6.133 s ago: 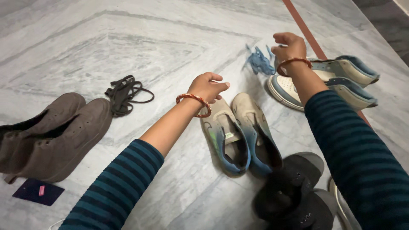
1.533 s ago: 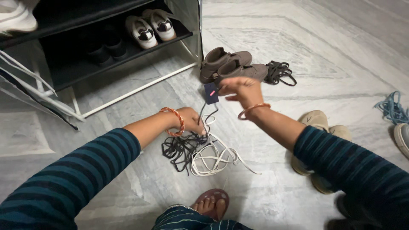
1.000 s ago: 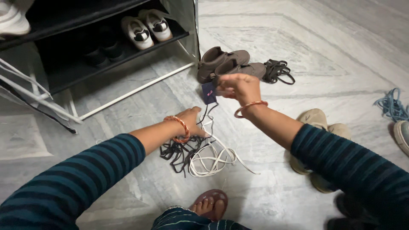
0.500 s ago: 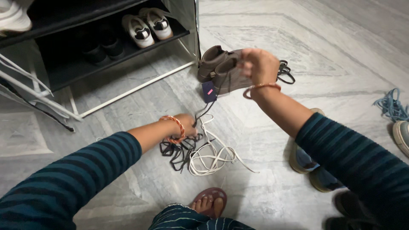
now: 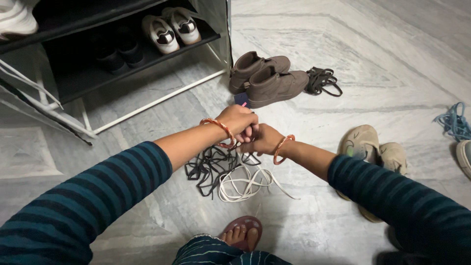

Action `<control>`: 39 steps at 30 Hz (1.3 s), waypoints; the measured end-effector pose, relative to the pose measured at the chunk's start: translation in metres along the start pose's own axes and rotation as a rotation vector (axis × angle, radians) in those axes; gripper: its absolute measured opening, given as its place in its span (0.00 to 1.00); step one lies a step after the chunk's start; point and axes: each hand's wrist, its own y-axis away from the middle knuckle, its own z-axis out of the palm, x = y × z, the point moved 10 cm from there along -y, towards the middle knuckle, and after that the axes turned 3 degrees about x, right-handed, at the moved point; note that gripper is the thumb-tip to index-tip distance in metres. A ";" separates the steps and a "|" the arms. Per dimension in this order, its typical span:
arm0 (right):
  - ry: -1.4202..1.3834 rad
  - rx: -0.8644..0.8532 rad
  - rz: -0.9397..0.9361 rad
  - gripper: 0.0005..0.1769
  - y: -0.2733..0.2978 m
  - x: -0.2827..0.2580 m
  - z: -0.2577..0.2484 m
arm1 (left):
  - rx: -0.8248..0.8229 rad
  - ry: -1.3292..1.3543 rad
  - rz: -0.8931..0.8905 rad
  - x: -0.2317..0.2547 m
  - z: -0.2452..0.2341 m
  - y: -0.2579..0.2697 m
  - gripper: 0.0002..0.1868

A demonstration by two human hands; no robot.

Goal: The person sits on the floor and organizes several pairs of shoes and their laces. They remove laces from some shoes, sort the laces by color, and then re-lace the shoes, placing them neatly on the floor.

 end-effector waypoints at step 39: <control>0.043 0.049 0.244 0.12 -0.073 0.077 0.065 | 0.318 -0.779 -0.035 -0.060 -0.100 0.042 0.31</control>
